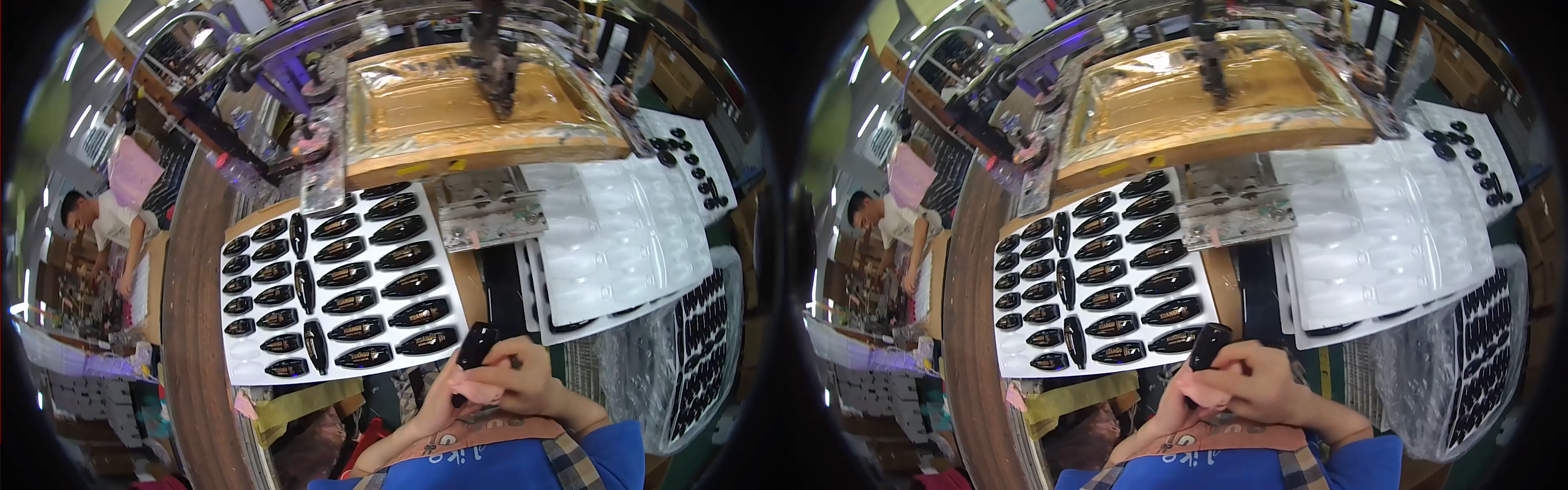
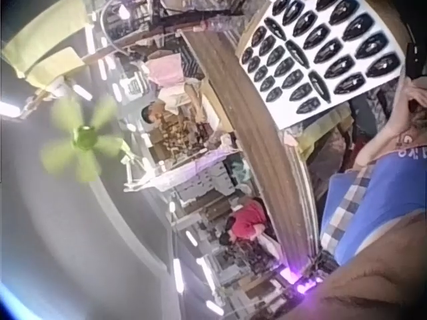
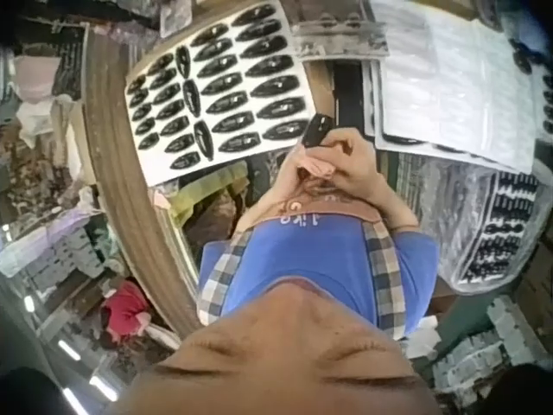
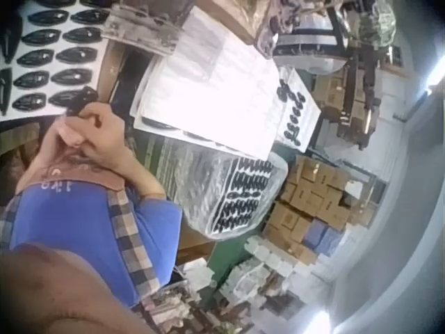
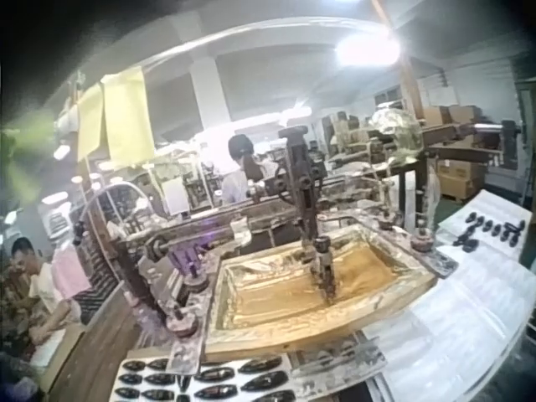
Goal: Screen printing logos onto small black plastic parts using a manual press.
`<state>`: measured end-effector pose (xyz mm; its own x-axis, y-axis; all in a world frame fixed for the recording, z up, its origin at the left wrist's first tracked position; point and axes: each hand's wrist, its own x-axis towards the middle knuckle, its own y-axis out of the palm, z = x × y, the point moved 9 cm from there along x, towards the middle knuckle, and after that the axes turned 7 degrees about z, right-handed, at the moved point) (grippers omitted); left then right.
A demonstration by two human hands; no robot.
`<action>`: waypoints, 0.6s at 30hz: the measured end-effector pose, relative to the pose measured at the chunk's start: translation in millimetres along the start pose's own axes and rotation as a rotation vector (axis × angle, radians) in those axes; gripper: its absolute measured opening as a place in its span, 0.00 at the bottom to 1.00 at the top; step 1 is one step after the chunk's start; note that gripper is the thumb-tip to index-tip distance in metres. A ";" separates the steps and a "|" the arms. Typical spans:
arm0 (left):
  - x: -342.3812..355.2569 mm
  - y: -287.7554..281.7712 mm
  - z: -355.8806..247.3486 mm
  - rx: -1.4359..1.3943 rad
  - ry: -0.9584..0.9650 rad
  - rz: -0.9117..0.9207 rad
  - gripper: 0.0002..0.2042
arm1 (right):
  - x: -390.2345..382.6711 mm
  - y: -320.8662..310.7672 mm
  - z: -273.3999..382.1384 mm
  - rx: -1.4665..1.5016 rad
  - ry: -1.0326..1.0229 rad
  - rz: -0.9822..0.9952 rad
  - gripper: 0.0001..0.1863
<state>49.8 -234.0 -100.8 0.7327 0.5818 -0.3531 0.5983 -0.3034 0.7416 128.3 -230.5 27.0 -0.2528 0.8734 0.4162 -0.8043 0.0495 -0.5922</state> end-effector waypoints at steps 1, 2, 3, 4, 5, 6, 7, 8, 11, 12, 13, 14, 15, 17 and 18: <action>-1.9 -2.1 -5.0 -0.011 0.018 -0.014 0.17 | 3.5 0.4 -0.7 0.009 -0.014 0.019 0.14; -2.8 8.8 -7.0 0.128 -0.012 0.098 0.18 | 3.6 -12.1 -7.2 -0.066 0.094 -0.044 0.12; -4.1 17.3 -6.7 0.268 -0.041 0.208 0.19 | 1.8 -23.6 -15.9 -0.143 0.201 -0.106 0.11; -7.9 24.6 0.4 0.094 -0.056 0.389 0.21 | -15.7 -31.6 -31.4 -0.137 0.253 -0.313 0.06; -10.7 20.8 1.5 0.086 -0.046 0.383 0.21 | -20.7 -27.7 -50.5 0.379 0.410 -0.529 0.03; -15.1 24.5 2.9 0.119 -0.038 0.448 0.22 | -19.8 -24.9 -57.3 0.444 0.413 -0.484 0.03; -17.2 28.2 3.1 0.152 -0.031 0.512 0.22 | -19.1 -21.8 -64.4 0.507 0.418 -0.439 0.03; -13.1 32.9 -1.1 0.111 -0.007 0.554 0.21 | -12.7 -1.5 -65.7 0.761 0.435 -0.302 0.04; -18.8 25.9 33.1 -0.555 -0.271 0.677 0.17 | -35.9 73.4 -61.5 1.354 0.684 0.184 0.18; -22.7 24.8 46.9 -0.613 -0.366 0.659 0.15 | -27.0 75.5 -55.8 1.505 0.601 0.096 0.21; -19.2 24.1 48.1 -0.625 -0.366 0.666 0.15 | -12.9 75.2 -48.2 1.647 0.514 -0.001 0.25; -18.3 25.7 51.0 -0.715 -0.435 0.679 0.15 | -12.0 80.8 -51.7 1.638 0.527 -0.002 0.25; -18.5 27.4 52.0 -0.803 -0.506 0.692 0.15 | -10.6 77.7 -55.9 1.639 0.434 -0.095 0.26; -20.2 25.5 53.2 -0.840 -0.623 0.603 0.15 | -6.9 73.9 -60.9 1.639 0.353 -0.174 0.27; -18.0 21.6 54.9 -0.792 -0.606 0.584 0.16 | -6.7 74.1 -63.2 1.597 0.409 -0.170 0.26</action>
<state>67.4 -292.5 -109.8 0.9944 -0.0139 0.1045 -0.0967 0.2757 0.9564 104.4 -202.1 -63.3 -0.1691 0.9844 0.0475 -0.5766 -0.1379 0.8053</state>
